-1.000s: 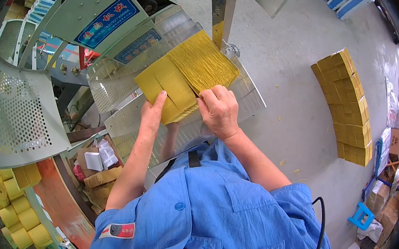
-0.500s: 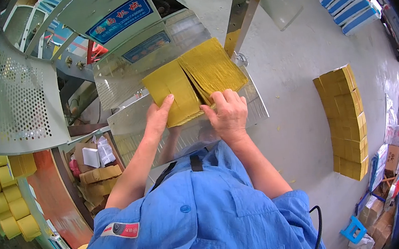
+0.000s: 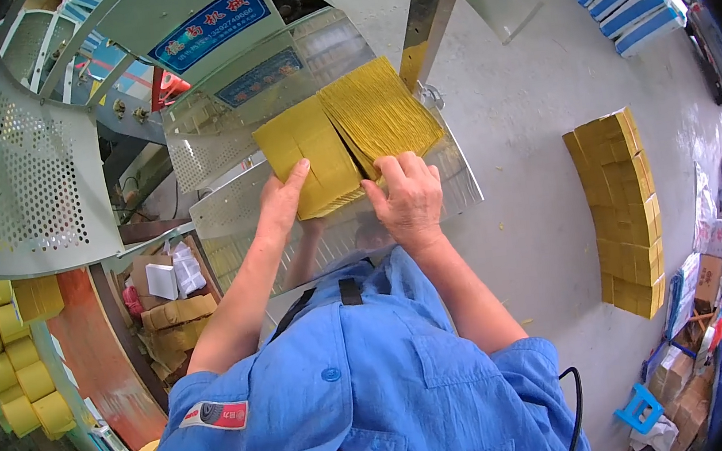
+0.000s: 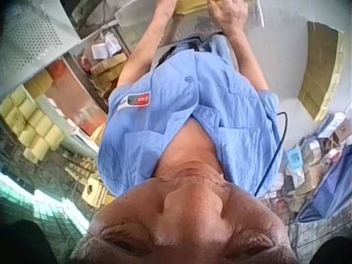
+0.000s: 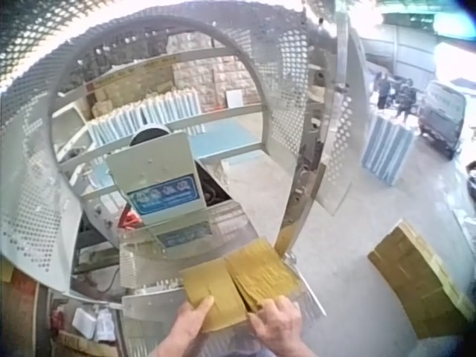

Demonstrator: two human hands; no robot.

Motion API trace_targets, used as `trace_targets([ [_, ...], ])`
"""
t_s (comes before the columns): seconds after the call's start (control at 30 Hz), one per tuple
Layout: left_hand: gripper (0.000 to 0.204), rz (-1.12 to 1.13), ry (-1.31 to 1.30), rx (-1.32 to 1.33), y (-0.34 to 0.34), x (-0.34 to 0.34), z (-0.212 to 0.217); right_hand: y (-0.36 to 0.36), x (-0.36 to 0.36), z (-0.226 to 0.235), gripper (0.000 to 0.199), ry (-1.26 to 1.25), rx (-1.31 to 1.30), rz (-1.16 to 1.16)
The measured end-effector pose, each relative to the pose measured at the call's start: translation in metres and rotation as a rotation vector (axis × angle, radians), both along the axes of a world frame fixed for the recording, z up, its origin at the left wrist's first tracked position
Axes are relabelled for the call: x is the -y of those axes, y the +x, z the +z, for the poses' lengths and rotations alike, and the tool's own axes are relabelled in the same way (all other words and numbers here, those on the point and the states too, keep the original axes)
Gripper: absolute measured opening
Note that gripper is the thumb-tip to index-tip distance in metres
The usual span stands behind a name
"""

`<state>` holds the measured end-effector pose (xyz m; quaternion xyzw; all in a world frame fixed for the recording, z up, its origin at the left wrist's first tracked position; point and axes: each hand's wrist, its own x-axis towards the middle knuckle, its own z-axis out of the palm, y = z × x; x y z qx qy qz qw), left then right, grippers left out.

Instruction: Wrapping stacks of yellow paper bundles using a strapping machine, applying labels, and stacking the finished bundles.

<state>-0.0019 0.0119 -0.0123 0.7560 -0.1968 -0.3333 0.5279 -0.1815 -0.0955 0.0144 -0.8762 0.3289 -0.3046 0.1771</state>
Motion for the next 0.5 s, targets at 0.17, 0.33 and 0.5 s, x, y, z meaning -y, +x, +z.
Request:
trace_targets([
  [0.17, 0.051, 0.021, -0.019, -0.03, 0.0, 0.0, -0.002, -0.003, -0.003, -0.001, 0.025, 0.006, 0.035, 0.03],
  [0.33, 0.054, -0.001, 0.008, -0.046, 0.001, 0.001, -0.004, -0.012, -0.007, -0.015, 0.021, 0.27, 0.235, -0.005],
  [0.5, 0.055, -0.021, -0.012, -0.064, 0.002, 0.002, -0.008, -0.02, -0.006, -0.022, 0.017, 0.324, 0.305, -0.013],
])
